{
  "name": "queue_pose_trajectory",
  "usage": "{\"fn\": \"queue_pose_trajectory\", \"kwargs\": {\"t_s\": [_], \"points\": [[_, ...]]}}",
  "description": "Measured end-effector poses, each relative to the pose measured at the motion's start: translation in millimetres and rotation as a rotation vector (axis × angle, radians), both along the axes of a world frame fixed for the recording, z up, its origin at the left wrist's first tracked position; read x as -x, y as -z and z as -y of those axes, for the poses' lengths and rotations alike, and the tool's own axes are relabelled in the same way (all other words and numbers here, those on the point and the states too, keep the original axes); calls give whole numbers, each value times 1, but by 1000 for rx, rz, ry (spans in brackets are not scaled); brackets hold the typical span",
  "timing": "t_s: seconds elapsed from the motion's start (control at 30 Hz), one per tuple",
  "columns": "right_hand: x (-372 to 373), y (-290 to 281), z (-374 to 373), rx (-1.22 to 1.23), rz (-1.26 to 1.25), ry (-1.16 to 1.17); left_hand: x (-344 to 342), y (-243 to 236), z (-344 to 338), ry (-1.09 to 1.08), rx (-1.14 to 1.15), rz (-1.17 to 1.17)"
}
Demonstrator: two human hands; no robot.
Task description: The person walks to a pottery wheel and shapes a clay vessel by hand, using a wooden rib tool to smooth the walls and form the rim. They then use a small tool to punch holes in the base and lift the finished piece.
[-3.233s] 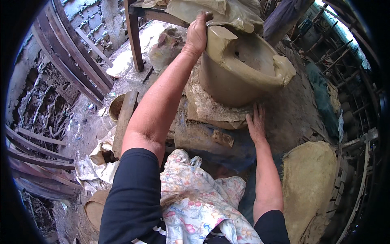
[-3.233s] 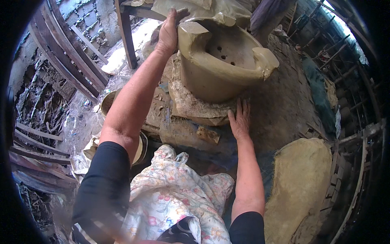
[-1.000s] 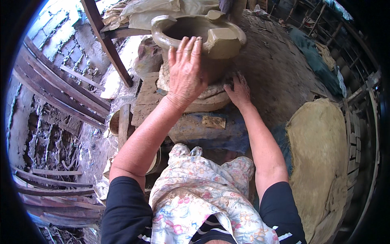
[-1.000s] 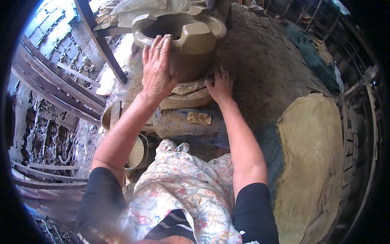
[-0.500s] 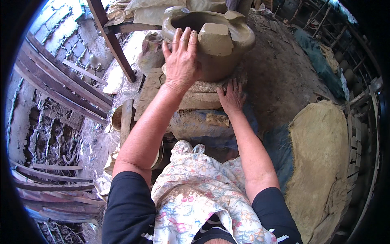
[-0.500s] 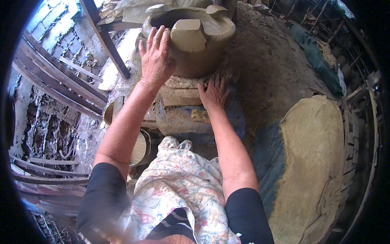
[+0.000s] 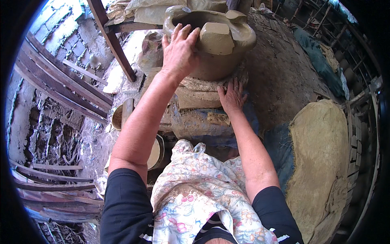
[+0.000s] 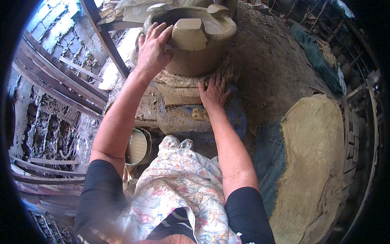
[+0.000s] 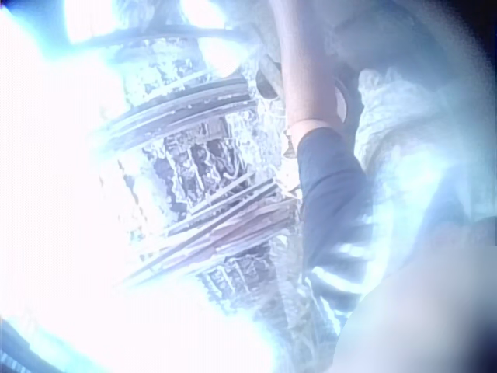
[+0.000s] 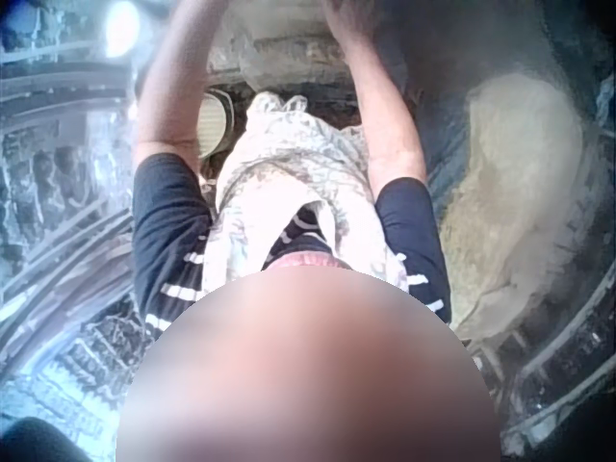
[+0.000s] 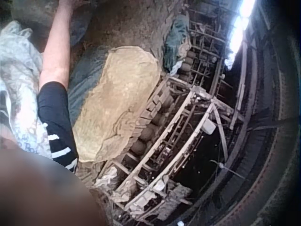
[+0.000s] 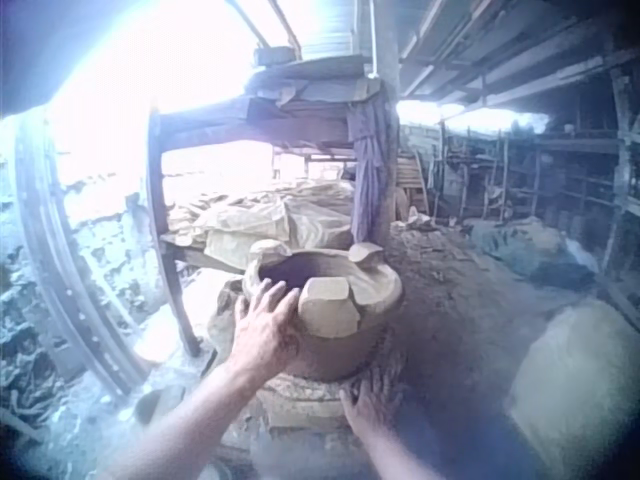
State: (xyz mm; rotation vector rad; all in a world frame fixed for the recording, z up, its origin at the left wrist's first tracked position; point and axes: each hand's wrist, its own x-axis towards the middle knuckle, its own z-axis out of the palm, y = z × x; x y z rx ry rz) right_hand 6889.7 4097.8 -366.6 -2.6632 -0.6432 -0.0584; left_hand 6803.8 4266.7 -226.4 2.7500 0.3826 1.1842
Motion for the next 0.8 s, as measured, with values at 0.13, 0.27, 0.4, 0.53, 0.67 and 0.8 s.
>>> {"fn": "queue_pose_trajectory", "kwargs": {"t_s": [0.13,0.27,0.4,0.53,0.67,0.8], "points": [[1,-1,1,-2,-1,-5,-2,-6,-1,130,99,56],[0,-2,1,-2,4,-11,0,-17,0,-127,-42,-198],[0,-3,2,-37,-8,-24,4,-20,-1,84,-6,-140],[-2,-3,3,-7,-3,-31,13,-15,-4,-113,-186,-243],[-3,-4,2,-12,-26,-30,15,-13,0,-226,-78,-224],[-1,-6,2,2,-46,-17,12,-5,10,18,13,-202]]}}
